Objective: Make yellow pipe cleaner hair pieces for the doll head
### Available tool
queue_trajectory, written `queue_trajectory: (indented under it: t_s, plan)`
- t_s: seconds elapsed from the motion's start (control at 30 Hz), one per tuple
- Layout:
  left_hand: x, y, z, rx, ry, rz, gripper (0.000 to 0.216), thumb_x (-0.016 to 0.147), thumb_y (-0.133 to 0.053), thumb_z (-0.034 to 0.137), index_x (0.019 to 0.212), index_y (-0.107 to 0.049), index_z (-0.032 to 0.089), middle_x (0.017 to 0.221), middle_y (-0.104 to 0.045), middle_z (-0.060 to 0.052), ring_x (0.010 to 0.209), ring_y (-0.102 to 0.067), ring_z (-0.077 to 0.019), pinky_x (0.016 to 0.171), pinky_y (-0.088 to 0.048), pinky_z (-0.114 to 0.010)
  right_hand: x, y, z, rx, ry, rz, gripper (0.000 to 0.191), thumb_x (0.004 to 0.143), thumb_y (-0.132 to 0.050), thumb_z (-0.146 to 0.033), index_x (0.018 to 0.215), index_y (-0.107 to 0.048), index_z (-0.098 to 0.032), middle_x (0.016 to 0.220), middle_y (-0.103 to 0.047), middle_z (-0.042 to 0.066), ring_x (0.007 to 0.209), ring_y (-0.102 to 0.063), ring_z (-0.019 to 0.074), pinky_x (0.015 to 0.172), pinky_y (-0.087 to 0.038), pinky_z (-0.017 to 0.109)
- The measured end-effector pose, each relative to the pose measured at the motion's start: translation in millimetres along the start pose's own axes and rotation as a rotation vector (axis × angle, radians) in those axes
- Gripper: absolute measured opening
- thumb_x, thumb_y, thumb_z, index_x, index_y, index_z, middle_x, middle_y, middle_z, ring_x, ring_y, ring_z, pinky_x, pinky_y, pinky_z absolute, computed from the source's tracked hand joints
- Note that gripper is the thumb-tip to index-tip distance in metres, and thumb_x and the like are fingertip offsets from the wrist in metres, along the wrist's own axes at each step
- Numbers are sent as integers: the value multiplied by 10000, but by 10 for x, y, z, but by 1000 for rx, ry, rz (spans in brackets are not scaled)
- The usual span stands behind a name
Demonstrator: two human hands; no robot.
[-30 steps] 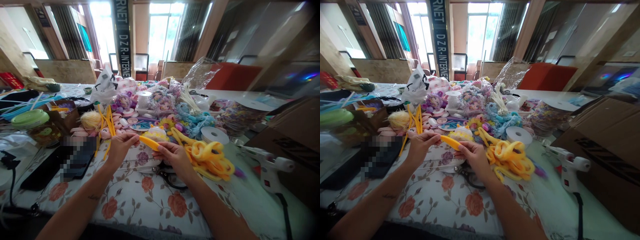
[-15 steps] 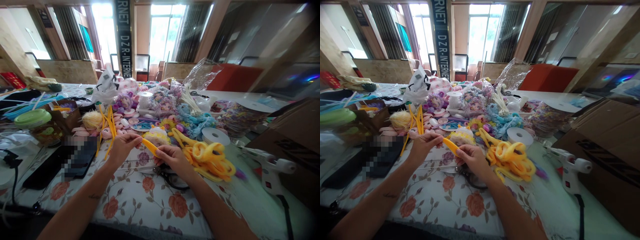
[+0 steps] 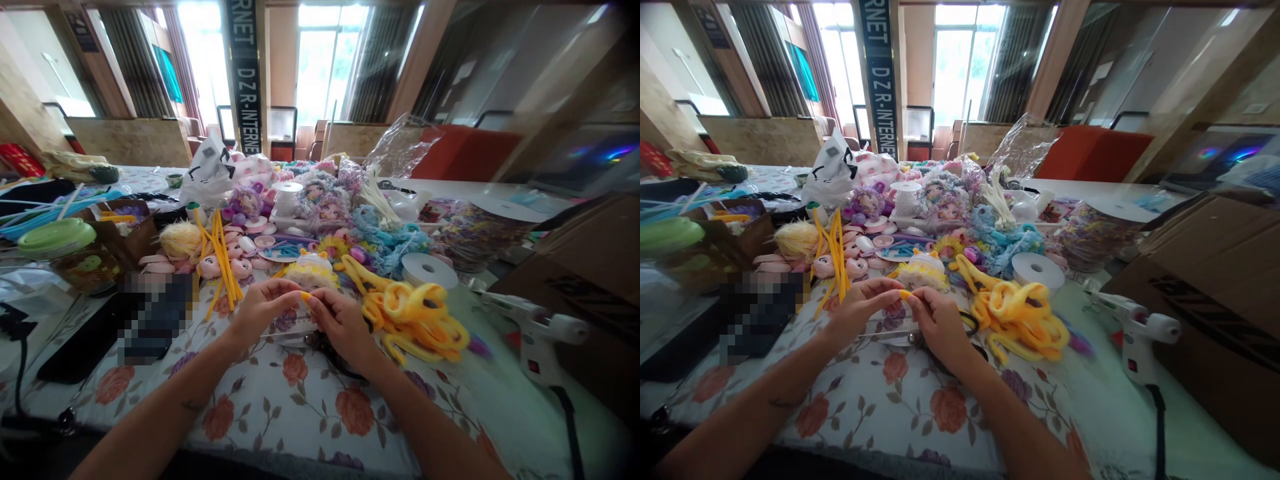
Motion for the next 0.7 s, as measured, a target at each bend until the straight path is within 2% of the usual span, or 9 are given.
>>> queue_trajectory:
  t_s: [0.17, 0.43, 0.57, 0.7]
  plan:
    - [11, -6, -25, 3, 40, -61, 237, 717, -723, 379, 765, -725, 147, 625, -622, -4, 556, -513, -95, 537, -416, -203, -3, 11, 34, 32, -21, 2, 279, 917, -478, -392, 753, -590, -196, 594, -513, -26, 529, -454, 119, 537, -351, 245]
    - [2, -42, -52, -61, 19, -127, 180, 735, -722, 323, 802, -745, 158, 617, -624, -1, 568, -512, -87, 561, -421, -193, -34, -110, 162, 440, -243, -152, 322, 850, -566, -468, 720, -585, -173, 545, -498, -39, 441, -386, 72, 423, -257, 207]
    - [-7, -57, -49, -128, 20, -132, 141, 727, -732, 293, 755, -745, 155, 593, -629, -2, 541, -519, -82, 542, -411, -192, -55, -169, 188, 604, -274, -185, 294, 853, -583, -437, 738, -586, -166, 525, -487, -50, 418, -359, 51, 407, -239, 184]
    - [-14, -81, -77, -201, 39, -124, 139, 701, -753, 279, 701, -741, 140, 570, -625, -8, 520, -515, -79, 526, -401, -191, -55, -223, 223, 675, -288, -211, 303, 836, -605, -439, 721, -570, -161, 499, -479, -53, 397, -352, 45, 390, -242, 175]
Point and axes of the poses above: each hand's wrist, its own x-axis towards the middle knuckle, its own y-axis out of the back of the hand, z = x × y, the point moved 9 cm from there along x, towards the middle knuckle
